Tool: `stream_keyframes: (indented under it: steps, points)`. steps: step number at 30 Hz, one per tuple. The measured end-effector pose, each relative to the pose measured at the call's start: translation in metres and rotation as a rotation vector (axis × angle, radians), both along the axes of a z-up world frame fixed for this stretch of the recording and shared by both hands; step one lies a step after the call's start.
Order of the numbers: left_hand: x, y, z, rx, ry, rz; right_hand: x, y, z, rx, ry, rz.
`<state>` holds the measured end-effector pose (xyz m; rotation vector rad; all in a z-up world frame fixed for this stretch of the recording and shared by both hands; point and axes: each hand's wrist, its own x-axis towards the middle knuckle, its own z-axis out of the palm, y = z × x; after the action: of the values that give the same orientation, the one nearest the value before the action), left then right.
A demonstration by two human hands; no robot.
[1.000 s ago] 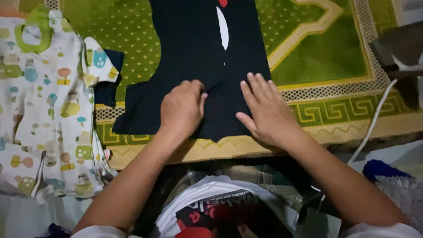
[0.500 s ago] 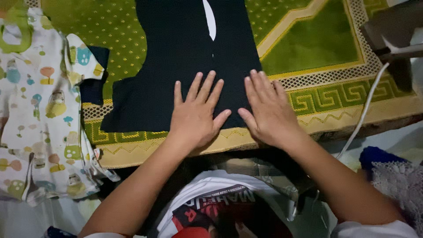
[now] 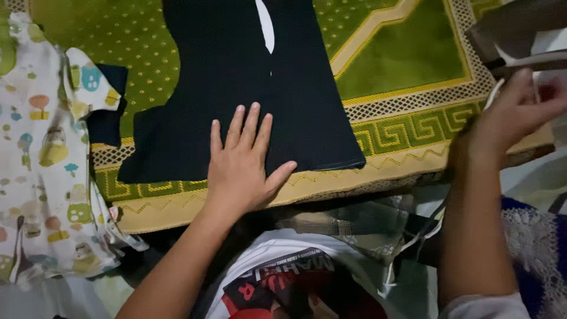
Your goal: The person irons a black t-shirt on a green patterned mat, smoothing it with hands and using a white iron. After finishing the black shirt, the person picks up a white patterned baby onesie and begins to unfold and smooth it on the mat.
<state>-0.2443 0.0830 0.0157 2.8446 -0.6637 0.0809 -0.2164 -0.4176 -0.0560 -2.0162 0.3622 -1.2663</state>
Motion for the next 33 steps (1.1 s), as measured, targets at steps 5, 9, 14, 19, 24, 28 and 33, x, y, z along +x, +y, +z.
stream_keyframes:
  steps: [5,9,14,19,24,28,33]
  points:
    - [0.001,-0.003,0.005,0.017,0.016,0.017,0.04,-0.05,-0.016,0.307,-0.111,0.048]
    - [0.004,-0.016,0.024,-0.003,-0.047,-0.003,0.051,-0.058,-0.015,0.139,-0.104,-0.011]
    - [0.026,-0.096,0.033,-0.41,-0.093,-0.27,0.044,-0.051,-0.017,0.085,-0.106,-0.02]
    - [0.071,-0.236,0.011,-0.807,0.24,-0.453,0.041,-0.028,0.005,0.205,0.003,-0.077]
    - [0.097,-0.325,-0.013,-1.203,0.485,-0.4,0.038,-0.018,0.017,0.328,0.044,-0.094]
    - [0.099,-0.326,-0.031,-1.112,0.401,-0.329,0.041,-0.011,0.014,0.381,0.016,-0.136]
    - [0.1,-0.317,-0.035,-1.18,0.528,-0.36,0.034,0.014,0.029,0.421,-0.142,0.113]
